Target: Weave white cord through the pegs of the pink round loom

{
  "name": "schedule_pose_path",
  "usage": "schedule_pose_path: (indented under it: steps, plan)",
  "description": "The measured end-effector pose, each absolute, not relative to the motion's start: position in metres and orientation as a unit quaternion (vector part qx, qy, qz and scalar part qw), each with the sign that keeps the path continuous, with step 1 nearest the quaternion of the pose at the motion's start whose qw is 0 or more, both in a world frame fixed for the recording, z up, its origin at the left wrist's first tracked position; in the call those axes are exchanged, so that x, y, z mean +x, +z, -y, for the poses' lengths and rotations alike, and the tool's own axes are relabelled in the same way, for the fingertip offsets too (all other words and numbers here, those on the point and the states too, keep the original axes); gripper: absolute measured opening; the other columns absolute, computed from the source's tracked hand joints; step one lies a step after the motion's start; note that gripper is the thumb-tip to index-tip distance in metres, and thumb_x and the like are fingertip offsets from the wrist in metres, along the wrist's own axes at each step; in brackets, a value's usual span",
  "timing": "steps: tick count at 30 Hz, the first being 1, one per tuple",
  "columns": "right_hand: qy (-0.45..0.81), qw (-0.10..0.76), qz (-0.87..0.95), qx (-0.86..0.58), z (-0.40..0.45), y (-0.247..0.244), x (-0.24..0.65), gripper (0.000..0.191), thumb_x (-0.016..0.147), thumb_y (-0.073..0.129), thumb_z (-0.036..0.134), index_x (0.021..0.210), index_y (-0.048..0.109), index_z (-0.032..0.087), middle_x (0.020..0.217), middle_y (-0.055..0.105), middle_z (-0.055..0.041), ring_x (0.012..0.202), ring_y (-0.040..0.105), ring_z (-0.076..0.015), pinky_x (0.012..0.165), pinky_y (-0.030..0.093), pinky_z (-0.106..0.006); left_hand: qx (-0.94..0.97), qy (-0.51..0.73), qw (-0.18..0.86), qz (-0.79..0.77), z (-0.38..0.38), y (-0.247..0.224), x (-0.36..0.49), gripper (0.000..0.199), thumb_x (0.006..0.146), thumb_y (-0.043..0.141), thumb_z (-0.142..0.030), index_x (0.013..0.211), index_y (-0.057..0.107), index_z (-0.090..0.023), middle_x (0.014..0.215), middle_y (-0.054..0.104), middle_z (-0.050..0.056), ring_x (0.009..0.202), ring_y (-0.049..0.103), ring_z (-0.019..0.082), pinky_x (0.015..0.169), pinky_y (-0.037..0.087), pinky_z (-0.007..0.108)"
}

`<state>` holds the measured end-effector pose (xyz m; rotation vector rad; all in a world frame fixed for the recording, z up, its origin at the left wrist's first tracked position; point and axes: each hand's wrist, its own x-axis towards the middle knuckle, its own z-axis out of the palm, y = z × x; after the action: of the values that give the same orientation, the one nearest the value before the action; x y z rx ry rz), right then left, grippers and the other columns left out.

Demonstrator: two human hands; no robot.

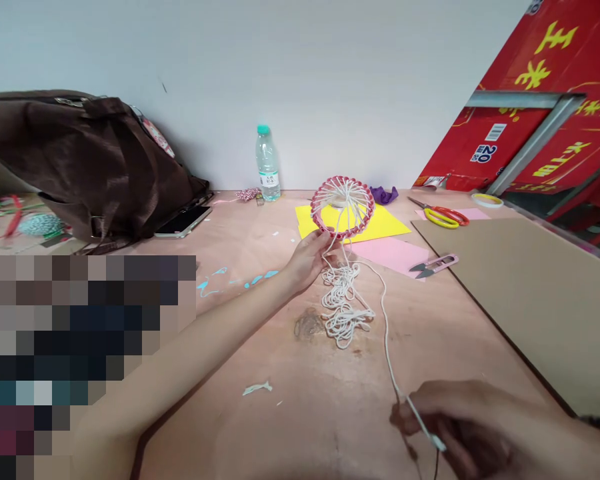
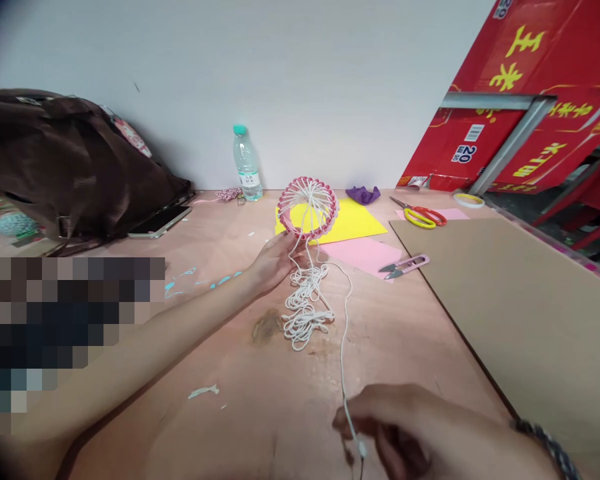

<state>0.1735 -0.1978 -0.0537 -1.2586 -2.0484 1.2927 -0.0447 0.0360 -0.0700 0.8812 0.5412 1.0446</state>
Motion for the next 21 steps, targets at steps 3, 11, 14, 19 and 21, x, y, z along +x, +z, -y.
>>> schedule_pose_path:
  steps: [3,11,14,19,21]
  plan:
    - [0.394,0.216,0.730,-0.515,0.145,-0.050,0.191,0.020,0.086,0.057,0.039,0.089,0.068,0.023,0.087,0.067,-0.0042,0.075,0.061,-0.0153,0.063,0.049,-0.024,0.405,0.483,0.736,-0.247,-0.034,-0.069,-0.045,0.031,0.066,0.076,-0.031,0.088,0.061,-0.015,0.081,0.063,0.003,0.071,0.057,0.012,0.060,0.041,0.024]
    - [0.429,0.401,0.661,-0.467,0.008,-0.065,0.147,0.036,0.079,0.061,0.046,0.096,0.061,0.015,0.089,0.065,-0.0070,0.062,0.055,-0.0124,0.054,0.045,-0.026,0.463,0.420,0.730,-0.276,-0.027,-0.064,-0.044,0.041,0.068,0.074,-0.038,0.100,0.059,-0.016,0.083,0.065,0.005,0.061,0.058,0.012,0.057,0.042,0.025]
    - [0.442,0.395,0.662,-0.459,-0.005,-0.066,0.140,0.034,0.079,0.059,0.048,0.074,0.060,0.014,0.063,0.058,-0.0017,0.054,0.048,-0.0111,0.051,0.040,-0.025,0.462,0.412,0.734,-0.281,-0.027,-0.063,-0.045,0.040,0.069,0.073,-0.038,0.100,0.057,-0.018,0.085,0.065,0.004,0.059,0.059,0.012,0.054,0.042,0.025]
    - [0.250,0.329,0.714,-0.565,-0.013,-0.066,0.207,0.027,0.083,0.055,0.042,0.083,0.066,0.016,0.085,0.067,-0.0078,0.071,0.058,-0.0185,0.062,0.044,-0.029,0.445,0.433,0.733,-0.278,-0.029,-0.063,-0.046,0.036,0.069,0.074,-0.036,0.095,0.059,-0.016,0.081,0.062,0.003,0.058,0.056,0.010,0.053,0.042,0.023]
    - [0.150,0.267,0.696,-0.650,-0.014,-0.064,0.240,0.024,0.083,0.054,0.037,0.082,0.067,0.016,0.078,0.067,-0.0088,0.067,0.059,-0.0211,0.061,0.043,-0.032,0.446,0.430,0.735,-0.276,-0.030,-0.063,-0.045,0.037,0.069,0.073,-0.037,0.096,0.058,-0.017,0.083,0.063,0.003,0.058,0.056,0.010,0.054,0.043,0.025]
